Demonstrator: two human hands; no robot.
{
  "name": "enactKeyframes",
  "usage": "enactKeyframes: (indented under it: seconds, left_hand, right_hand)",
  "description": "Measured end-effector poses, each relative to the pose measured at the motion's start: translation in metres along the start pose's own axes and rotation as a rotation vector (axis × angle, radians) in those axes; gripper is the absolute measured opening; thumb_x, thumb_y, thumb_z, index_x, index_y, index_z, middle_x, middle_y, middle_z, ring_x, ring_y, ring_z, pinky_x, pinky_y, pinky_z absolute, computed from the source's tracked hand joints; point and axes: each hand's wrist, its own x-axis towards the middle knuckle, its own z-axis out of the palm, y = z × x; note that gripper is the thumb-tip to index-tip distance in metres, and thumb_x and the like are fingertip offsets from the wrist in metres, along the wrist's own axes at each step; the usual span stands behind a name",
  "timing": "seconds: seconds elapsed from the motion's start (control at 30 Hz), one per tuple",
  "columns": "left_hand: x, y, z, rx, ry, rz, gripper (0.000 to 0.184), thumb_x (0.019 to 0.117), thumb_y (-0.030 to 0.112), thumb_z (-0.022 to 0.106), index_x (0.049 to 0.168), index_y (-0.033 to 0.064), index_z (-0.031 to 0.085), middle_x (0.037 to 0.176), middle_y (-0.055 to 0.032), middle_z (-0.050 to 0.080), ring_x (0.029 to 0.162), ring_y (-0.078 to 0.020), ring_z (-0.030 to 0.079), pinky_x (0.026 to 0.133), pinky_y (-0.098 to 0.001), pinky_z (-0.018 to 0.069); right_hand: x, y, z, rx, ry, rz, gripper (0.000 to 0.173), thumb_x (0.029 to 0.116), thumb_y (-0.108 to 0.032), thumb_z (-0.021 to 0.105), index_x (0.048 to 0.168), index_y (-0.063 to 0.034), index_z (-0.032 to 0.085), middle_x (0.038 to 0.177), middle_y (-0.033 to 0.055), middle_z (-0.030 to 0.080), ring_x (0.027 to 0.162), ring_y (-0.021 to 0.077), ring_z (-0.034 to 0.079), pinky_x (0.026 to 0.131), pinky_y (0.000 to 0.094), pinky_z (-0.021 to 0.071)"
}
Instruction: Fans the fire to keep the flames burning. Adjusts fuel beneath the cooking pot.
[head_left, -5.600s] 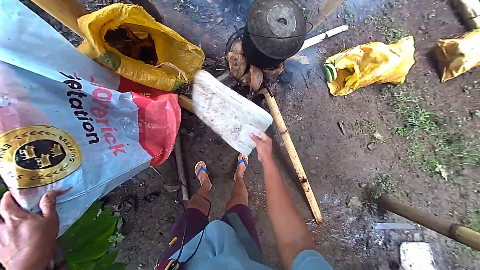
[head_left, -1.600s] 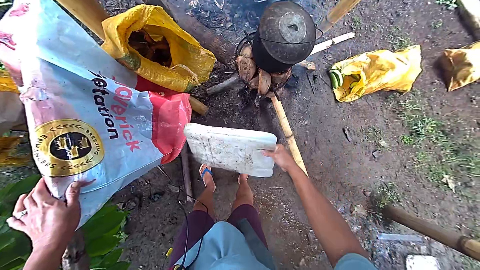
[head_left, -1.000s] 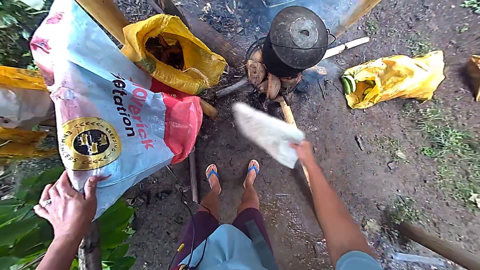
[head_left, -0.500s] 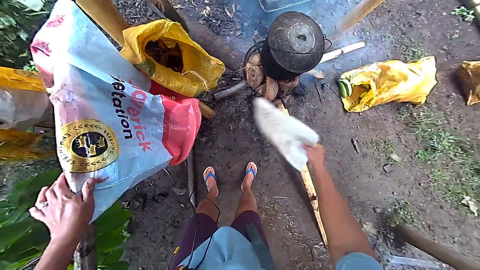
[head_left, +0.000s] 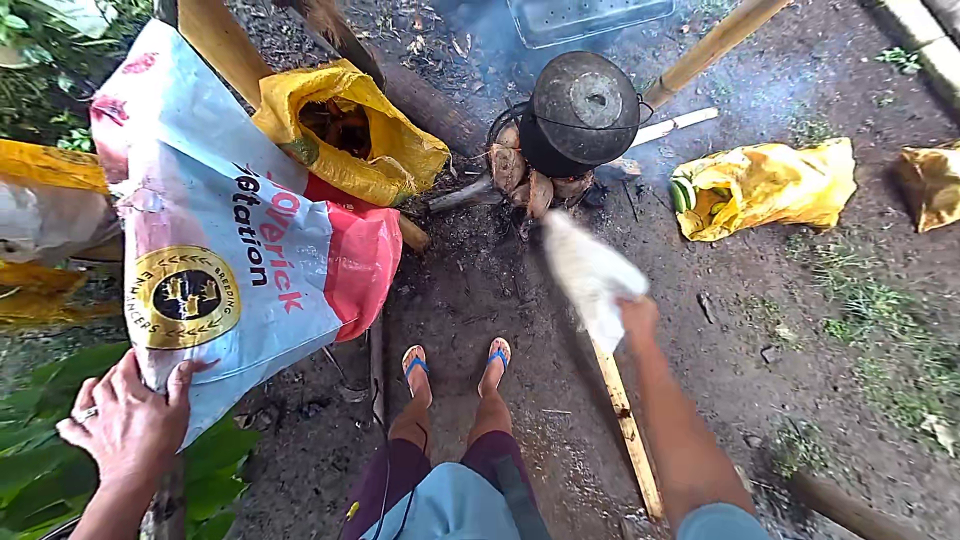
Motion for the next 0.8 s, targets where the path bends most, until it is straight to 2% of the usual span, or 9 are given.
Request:
enactKeyframes:
  seconds: [0.1,0.23,0.33,0.4,0.47,0.53,0.6,0.67,0.8]
  left_hand:
    - [-0.003,0.004,-0.002,0.025,0.004,-0.016,0.085,0.0992,0.067,0.039,0.157,0.0047,0.037,0.158,-0.0280,0.039,0.151,-0.0519,0.025,0.115,-0.0785,0.0121]
    - [-0.001,-0.003,0.005,0.022,0.015,-0.011,0.087,0.0977,0.072,0.036,0.158,0.0093,0.038,0.160,-0.0254,0.039,0.151,-0.0504,0.025,0.115,-0.0785,0.0120]
    - [0.001,-0.009,0.001,0.038,0.015,-0.006,0.089,0.0966,0.074,0.035,0.158,0.0098,0.037,0.160,-0.0247,0.039,0.152,-0.0502,0.025,0.115,-0.0791,0.0105]
    - [0.000,-0.008,-0.002,0.049,-0.001,0.007,0.088,0.0978,0.072,0.034,0.158,0.0082,0.036,0.160,-0.0258,0.037,0.151,-0.0508,0.025,0.115,-0.0790,0.0106]
    - [0.000,-0.007,-0.001,0.052,-0.015,0.013,0.089,0.0982,0.073,0.032,0.159,0.0078,0.035,0.161,-0.0256,0.037,0.151,-0.0506,0.025,0.116,-0.0781,0.0110]
    - [0.001,-0.011,0.005,0.049,-0.006,0.001,0.089,0.0972,0.073,0.033,0.159,0.0097,0.035,0.161,-0.0239,0.038,0.152,-0.0494,0.025,0.116,-0.0772,0.0110]
    - [0.002,-0.018,0.007,0.055,0.005,-0.005,0.090,0.0957,0.076,0.033,0.159,0.0121,0.036,0.161,-0.0221,0.039,0.152,-0.0482,0.025,0.116,-0.0765,0.0114]
    - [0.004,-0.021,0.008,0.083,-0.004,-0.006,0.090,0.0950,0.078,0.032,0.159,0.0141,0.036,0.162,-0.0200,0.039,0.153,-0.0460,0.025,0.117,-0.0753,0.0123]
    - [0.005,-0.031,0.012,0.125,-0.003,-0.006,0.088,0.0952,0.078,0.032,0.158,0.0175,0.039,0.163,-0.0159,0.038,0.154,-0.0417,0.026,0.119,-0.0721,0.0153]
  right_hand:
    - [0.018,-0.008,-0.012,0.045,0.169,0.130,0.050,0.1001,-0.020,0.065,0.138,0.0095,0.055,0.139,0.0334,0.057,0.135,0.0447,0.053,0.114,0.0574,0.0403]
    - [-0.050,-0.018,0.048,0.079,-0.393,-0.101,0.036,0.0941,-0.014,0.074,0.120,0.0088,0.065,0.113,0.0230,0.071,0.107,0.0287,0.070,0.099,0.0477,0.0553]
    - [-0.076,-0.025,0.078,0.276,-0.789,-0.103,0.038,0.0883,0.002,0.076,0.123,0.0078,0.061,0.113,0.0146,0.073,0.104,0.0154,0.071,0.096,0.0348,0.0589]
    - [-0.049,-0.010,0.064,0.295,-0.620,-0.082,0.038,0.0883,0.003,0.074,0.123,0.0089,0.061,0.112,0.0172,0.072,0.102,0.0185,0.071,0.094,0.0376,0.0592]
    - [-0.001,0.015,0.035,0.238,-0.198,-0.022,0.037,0.0923,-0.003,0.072,0.125,0.0095,0.061,0.116,0.0233,0.070,0.108,0.0273,0.069,0.097,0.0452,0.0566]
    - [0.035,0.024,0.012,0.163,0.152,0.109,0.044,0.0975,-0.014,0.068,0.134,0.0087,0.058,0.133,0.0306,0.062,0.127,0.0402,0.060,0.110,0.0551,0.0451]
    - [0.036,0.018,0.009,0.088,0.231,0.147,0.045,0.0995,-0.019,0.065,0.135,0.0064,0.059,0.135,0.0309,0.061,0.132,0.0431,0.056,0.112,0.0576,0.0410]
    - [0.004,0.012,0.020,0.025,0.027,0.038,0.039,0.0991,-0.019,0.067,0.126,0.0081,0.064,0.122,0.0294,0.068,0.118,0.0398,0.065,0.104,0.0568,0.0486]
    - [-0.055,0.012,0.066,0.250,-0.575,-0.123,0.032,0.0889,-0.003,0.077,0.117,0.0077,0.067,0.110,0.0149,0.074,0.103,0.0156,0.072,0.098,0.0354,0.0584]
